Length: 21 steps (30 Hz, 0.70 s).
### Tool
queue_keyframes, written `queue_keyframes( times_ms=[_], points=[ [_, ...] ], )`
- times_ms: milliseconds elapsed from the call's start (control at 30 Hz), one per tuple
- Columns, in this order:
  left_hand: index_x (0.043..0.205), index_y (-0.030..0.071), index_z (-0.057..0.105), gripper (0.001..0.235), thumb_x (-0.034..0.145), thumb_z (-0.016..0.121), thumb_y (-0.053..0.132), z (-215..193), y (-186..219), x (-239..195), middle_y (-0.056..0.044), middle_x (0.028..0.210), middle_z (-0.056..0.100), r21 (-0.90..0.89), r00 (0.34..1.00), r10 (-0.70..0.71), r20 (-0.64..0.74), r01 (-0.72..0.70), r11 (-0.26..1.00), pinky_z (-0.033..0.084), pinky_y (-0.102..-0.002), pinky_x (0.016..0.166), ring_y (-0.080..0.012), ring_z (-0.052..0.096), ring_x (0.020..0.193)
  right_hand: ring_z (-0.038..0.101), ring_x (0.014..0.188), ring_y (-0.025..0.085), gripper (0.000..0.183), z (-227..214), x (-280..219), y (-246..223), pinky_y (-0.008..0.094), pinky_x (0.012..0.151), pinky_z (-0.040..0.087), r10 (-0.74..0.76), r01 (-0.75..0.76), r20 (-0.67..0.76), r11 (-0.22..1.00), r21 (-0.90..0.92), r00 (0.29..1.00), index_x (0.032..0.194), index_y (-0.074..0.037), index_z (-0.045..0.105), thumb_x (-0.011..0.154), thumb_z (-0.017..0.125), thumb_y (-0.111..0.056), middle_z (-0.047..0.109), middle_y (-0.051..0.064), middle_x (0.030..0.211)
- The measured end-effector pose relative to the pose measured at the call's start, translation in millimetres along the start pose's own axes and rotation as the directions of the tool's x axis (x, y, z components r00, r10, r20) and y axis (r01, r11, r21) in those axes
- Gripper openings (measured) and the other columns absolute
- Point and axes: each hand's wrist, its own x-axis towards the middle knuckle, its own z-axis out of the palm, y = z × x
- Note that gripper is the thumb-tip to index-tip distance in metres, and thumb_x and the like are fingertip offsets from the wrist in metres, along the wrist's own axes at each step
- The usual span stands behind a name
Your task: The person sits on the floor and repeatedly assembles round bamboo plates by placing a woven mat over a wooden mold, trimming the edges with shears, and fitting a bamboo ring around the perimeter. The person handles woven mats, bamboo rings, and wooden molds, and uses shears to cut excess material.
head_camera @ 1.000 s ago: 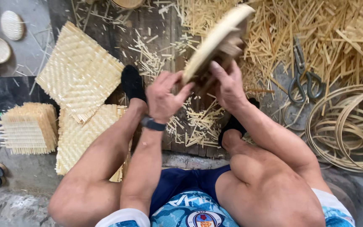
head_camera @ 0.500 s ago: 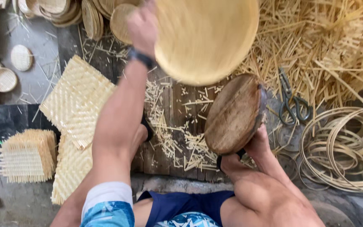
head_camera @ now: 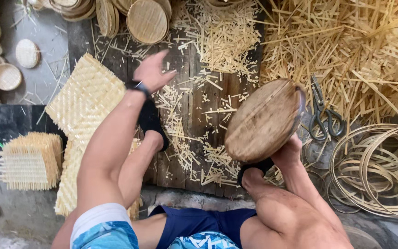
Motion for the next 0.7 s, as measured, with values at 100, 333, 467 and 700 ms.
queue_keyframes(
  times_ms=[100,333,467,700],
  points=[
    [0.146,-0.001,0.045,0.076,0.079,0.079,0.01,18.2,-77.9,-44.9,-0.028,0.138,0.059,0.142,0.986,-0.168,0.025,0.162,0.976,0.045,-0.047,0.112,-0.0437,0.056,0.13,0.059,0.13,0.032,0.072,-1.1,21.6,14.3,0.049,0.109,0.05,0.044,-0.043,-0.087,0.999,0.018,0.995,0.146,-0.003,0.048,0.085,0.058,-0.04,0.059,0.017,0.14],
    [0.143,0.001,0.043,0.094,0.067,0.093,0.026,67.6,-187.0,-121.9,-0.027,0.147,0.047,0.383,0.801,-0.598,0.024,0.545,0.745,0.046,-0.051,0.104,-0.0442,0.048,0.134,0.053,0.136,0.033,0.062,-7.3,41.1,53.4,0.051,0.113,0.045,0.154,-0.178,-0.15,0.971,-0.162,0.977,0.154,-0.003,0.039,0.103,0.04,-0.038,0.05,0.016,0.152],
    [0.122,0.0,0.069,0.047,0.081,0.079,0.021,80.4,-226.1,-119.1,-0.026,0.131,0.064,0.289,0.782,-0.619,0.069,0.578,0.763,0.054,-0.047,0.099,-0.0405,0.065,0.119,0.061,0.119,0.03,0.064,-16.7,16.7,58.6,0.051,0.093,0.052,0.054,-0.137,-0.253,0.936,-0.325,0.966,0.15,-0.007,0.037,0.104,0.031,-0.052,0.054,0.016,0.14],
    [0.107,0.008,0.076,0.027,0.089,0.062,0.021,74.0,-277.3,-128.6,-0.024,0.105,0.072,0.031,0.91,-0.403,0.098,0.402,0.915,0.055,-0.049,0.088,-0.0426,0.069,0.098,0.072,0.101,0.024,0.041,-14.1,19.2,80.1,0.045,0.081,0.062,0.247,-0.332,-0.222,0.702,-0.631,0.943,0.123,0.0,0.045,0.102,0.053,-0.035,0.067,0.011,0.118]
  ],
)
